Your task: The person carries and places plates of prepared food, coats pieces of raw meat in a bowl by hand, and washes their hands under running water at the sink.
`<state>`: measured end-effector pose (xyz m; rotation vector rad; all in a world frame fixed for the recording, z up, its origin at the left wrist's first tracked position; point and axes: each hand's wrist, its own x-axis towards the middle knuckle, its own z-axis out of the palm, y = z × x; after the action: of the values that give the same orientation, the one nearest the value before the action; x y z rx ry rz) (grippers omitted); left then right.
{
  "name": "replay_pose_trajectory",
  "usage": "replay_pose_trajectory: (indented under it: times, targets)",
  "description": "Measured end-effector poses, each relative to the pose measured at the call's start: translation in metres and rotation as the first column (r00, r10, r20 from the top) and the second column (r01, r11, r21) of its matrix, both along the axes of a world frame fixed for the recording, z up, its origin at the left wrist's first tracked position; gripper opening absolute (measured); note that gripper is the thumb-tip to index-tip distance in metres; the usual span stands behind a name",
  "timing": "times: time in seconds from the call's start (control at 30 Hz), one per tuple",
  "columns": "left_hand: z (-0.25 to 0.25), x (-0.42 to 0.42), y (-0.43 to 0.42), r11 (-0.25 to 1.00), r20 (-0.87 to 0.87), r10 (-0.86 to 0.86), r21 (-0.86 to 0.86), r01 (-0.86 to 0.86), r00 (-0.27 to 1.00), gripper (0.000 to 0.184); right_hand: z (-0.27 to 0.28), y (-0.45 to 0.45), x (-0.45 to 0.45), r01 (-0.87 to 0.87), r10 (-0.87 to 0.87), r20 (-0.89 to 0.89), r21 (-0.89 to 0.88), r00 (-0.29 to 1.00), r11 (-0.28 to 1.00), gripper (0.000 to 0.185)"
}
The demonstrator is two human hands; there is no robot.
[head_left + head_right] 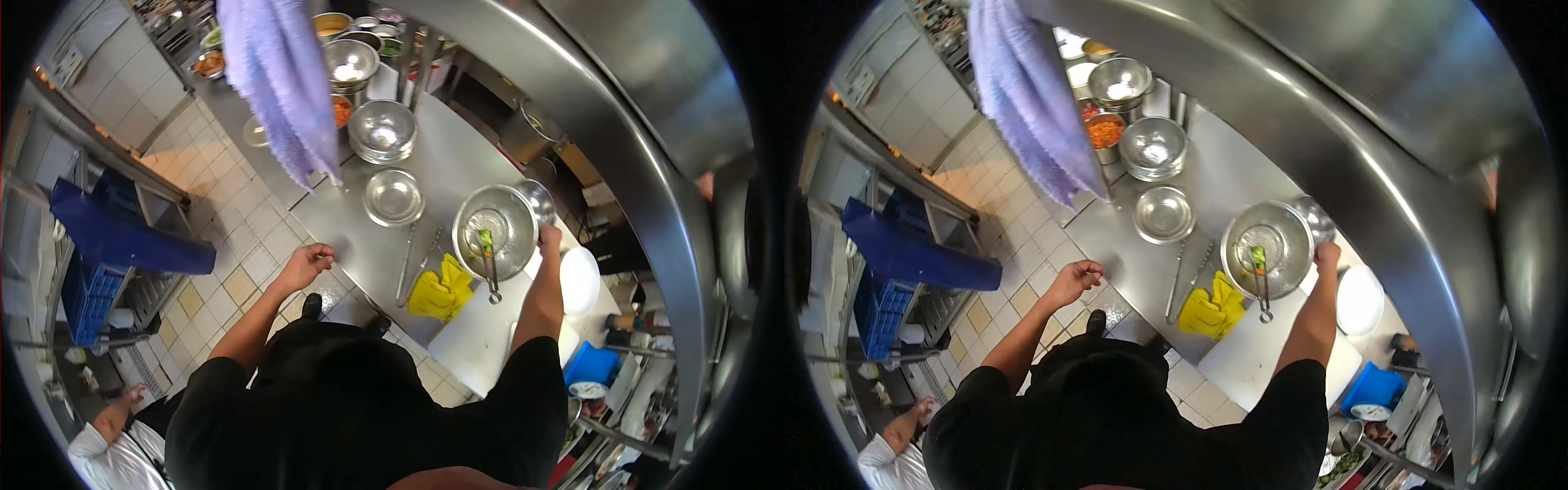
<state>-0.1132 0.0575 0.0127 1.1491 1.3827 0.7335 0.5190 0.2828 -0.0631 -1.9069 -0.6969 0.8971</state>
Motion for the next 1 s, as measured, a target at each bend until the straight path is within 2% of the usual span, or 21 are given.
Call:
replay_pose_trajectory:
  times: [0.03,0.07,0.17,0.27,0.37,0.47,0.57,0.67,0.77,0.8,0.9,1.0]
  targets:
    - [-0.001,-0.012,-0.010,1.000,-0.018,0.024,-0.011,-0.024,1.000,0.020,-0.003,0.002,0.005,-0.027,0.026,0.033,0.013,0.999,1.000,0.005]
    - [-0.001,-0.025,-0.017,0.999,-0.035,0.049,-0.019,-0.050,0.998,0.020,0.010,0.003,-0.001,-0.003,0.001,0.029,0.042,1.000,0.999,0.008]
    - [-0.004,-0.065,-0.040,0.993,-0.133,0.089,-0.069,-0.099,0.987,0.022,0.062,-0.001,-0.022,0.058,-0.067,0.034,0.218,0.997,0.974,0.018]
    - [-0.014,-0.103,-0.053,0.988,-0.129,0.132,-0.067,-0.142,0.983,0.022,0.132,-0.004,-0.077,0.027,-0.024,-0.016,0.302,1.000,0.953,0.022]
    - [-0.009,-0.130,-0.052,0.987,-0.140,0.146,-0.043,-0.153,0.979,0.022,0.165,0.002,-0.141,-0.079,0.106,-0.056,0.356,0.993,0.931,0.024]
    - [-0.004,-0.157,-0.036,0.988,-0.093,0.150,-0.036,-0.153,0.984,0.022,0.181,0.006,-0.220,-0.186,0.228,-0.123,0.287,0.966,0.940,0.010]
    - [-0.022,-0.200,-0.003,0.993,-0.039,0.115,0.018,-0.114,0.993,0.022,0.171,0.012,-0.295,-0.301,0.352,-0.271,0.211,0.896,0.930,0.009]
    - [-0.031,-0.245,0.039,0.995,0.050,0.066,0.069,-0.070,0.997,0.022,0.161,0.013,-0.367,-0.264,0.304,-0.355,0.158,0.884,0.951,0.014]
    - [-0.034,-0.293,0.075,0.983,0.033,0.053,0.172,-0.057,0.998,0.022,0.165,0.010,-0.435,-0.147,0.201,-0.365,0.172,0.909,0.974,0.015]
    - [-0.028,-0.311,0.083,0.982,0.037,0.045,0.181,-0.051,0.998,0.023,0.138,0.022,-0.431,-0.095,0.223,-0.428,0.301,0.876,0.949,0.020]
    - [-0.005,-0.359,0.098,0.981,0.055,0.042,0.185,-0.051,0.998,0.024,0.117,0.032,-0.450,0.050,0.131,-0.403,0.408,0.906,0.912,0.022]
    - [-0.013,-0.414,0.098,0.991,0.068,0.080,0.104,-0.087,0.994,0.024,0.106,0.011,-0.472,0.143,0.037,-0.342,0.486,0.939,0.862,0.023]
